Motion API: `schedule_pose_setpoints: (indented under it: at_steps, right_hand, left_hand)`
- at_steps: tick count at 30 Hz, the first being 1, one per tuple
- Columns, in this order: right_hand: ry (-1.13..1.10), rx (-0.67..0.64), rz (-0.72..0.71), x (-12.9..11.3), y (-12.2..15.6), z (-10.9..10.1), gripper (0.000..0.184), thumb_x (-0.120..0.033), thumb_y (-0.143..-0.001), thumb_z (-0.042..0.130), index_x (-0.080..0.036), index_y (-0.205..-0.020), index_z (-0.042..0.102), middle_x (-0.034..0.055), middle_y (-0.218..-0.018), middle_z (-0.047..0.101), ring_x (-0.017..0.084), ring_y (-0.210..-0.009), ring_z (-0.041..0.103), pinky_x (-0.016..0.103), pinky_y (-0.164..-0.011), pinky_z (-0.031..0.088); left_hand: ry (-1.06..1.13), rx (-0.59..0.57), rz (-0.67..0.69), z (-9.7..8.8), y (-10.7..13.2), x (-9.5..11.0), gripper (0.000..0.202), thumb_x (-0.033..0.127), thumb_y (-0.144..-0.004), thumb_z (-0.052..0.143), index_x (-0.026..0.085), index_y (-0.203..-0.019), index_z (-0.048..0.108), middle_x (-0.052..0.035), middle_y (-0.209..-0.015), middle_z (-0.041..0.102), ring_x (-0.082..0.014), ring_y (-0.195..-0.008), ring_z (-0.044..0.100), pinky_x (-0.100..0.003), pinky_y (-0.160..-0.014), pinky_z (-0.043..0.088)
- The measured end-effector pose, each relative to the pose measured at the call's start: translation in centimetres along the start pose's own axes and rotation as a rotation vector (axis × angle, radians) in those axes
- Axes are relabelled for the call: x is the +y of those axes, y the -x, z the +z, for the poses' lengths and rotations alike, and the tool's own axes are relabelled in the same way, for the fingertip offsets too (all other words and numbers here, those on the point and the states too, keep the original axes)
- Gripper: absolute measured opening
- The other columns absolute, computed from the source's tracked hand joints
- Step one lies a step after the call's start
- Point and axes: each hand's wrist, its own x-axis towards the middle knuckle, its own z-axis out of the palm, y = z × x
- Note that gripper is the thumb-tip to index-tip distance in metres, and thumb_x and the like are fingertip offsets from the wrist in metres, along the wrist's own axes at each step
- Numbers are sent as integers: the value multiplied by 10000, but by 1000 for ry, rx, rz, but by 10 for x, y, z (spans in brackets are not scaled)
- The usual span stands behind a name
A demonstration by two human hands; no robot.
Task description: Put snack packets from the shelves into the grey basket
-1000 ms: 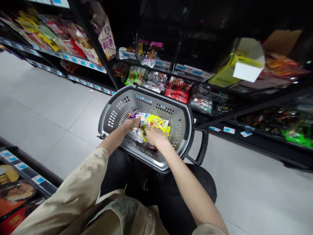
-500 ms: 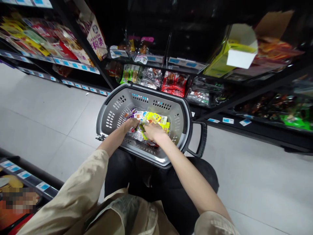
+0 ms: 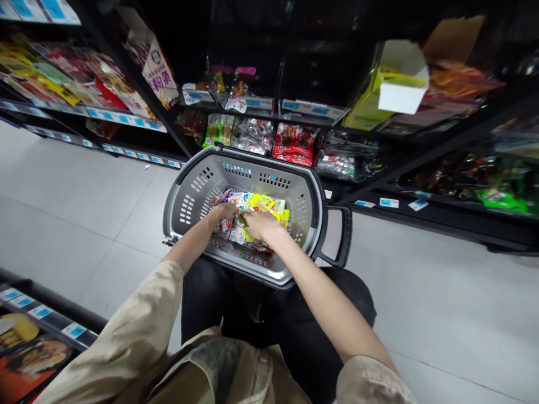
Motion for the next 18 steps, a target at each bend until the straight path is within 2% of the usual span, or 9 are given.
schedule_pose_setpoints:
  at_steps: [3, 5, 7, 9, 12, 15, 17, 18]
  right_hand:
    - [-17, 2, 10, 4, 1, -4, 423, -329, -1001, 536, -173, -1386, 618, 199, -1394, 670, 348, -1237, 675, 426, -981, 543]
    - [-37, 2, 0, 11, 3, -10, 434, -334, -1001, 543, -173, -1400, 604, 191, -1415, 657, 347, -1253, 664, 421, -981, 541]
    - [-52, 32, 24, 20, 7, -18, 450, -346, -1011, 534, -175, -1424, 576, 185, -1392, 670, 347, -1238, 670, 426, -972, 542]
    - [-44, 142, 98, 30, 11, -25, 451, -366, -1029, 508, -161, -1428, 558, 198, -1337, 693, 357, -1221, 672, 440, -966, 536]
    - [-62, 314, 203, 40, 14, -32, 435, -408, -1047, 490, -141, -1380, 571, 218, -1253, 716, 368, -1199, 676, 436, -956, 523]
    - [-165, 371, 241, 43, 11, -35, 400, -398, -1044, 515, -168, -1366, 572, 194, -1194, 740, 343, -1154, 697, 390, -938, 512]
    - [-226, 428, 260, 44, 9, -37, 361, -348, -1041, 520, -187, -1358, 583, 170, -1182, 751, 325, -1133, 703, 364, -934, 503]
    - [-252, 474, 272, 44, 8, -38, 342, -321, -1040, 512, -192, -1346, 595, 159, -1175, 756, 316, -1117, 706, 357, -932, 501]
  left_hand:
    - [-28, -45, -4, -16, -13, 4, 123, 181, -778, 701, 84, -712, 735, -63, -897, 771, -172, -877, 684, -238, -907, 470]
    - [-24, -43, 27, -29, -18, 9, 92, 113, -728, 683, 125, -769, 765, -91, -905, 793, -209, -926, 683, -261, -910, 465]
    - [33, -3, 98, -42, -19, 14, 167, 161, -802, 639, 149, -896, 776, -87, -997, 798, -209, -969, 676, -266, -920, 468]
    - [218, 90, 238, -53, -17, 21, 224, 250, -886, 600, 142, -1004, 757, -87, -1071, 784, -202, -984, 672, -275, -923, 481]
    - [660, 272, 427, -64, -13, 33, 327, 393, -923, 615, 111, -1055, 713, -107, -1072, 762, -206, -973, 675, -306, -898, 515]
    - [954, 392, 446, -69, -9, 41, 414, 479, -868, 716, 100, -1030, 689, -123, -1044, 751, -201, -961, 685, -330, -899, 535]
    - [1071, 397, 446, -72, -5, 41, 491, 484, -825, 780, 105, -1116, 665, -124, -1043, 755, -194, -947, 700, -338, -900, 548]
    - [1113, 361, 448, -73, -3, 41, 542, 478, -807, 805, 111, -1174, 648, -121, -1041, 761, -190, -933, 711, -338, -890, 558]
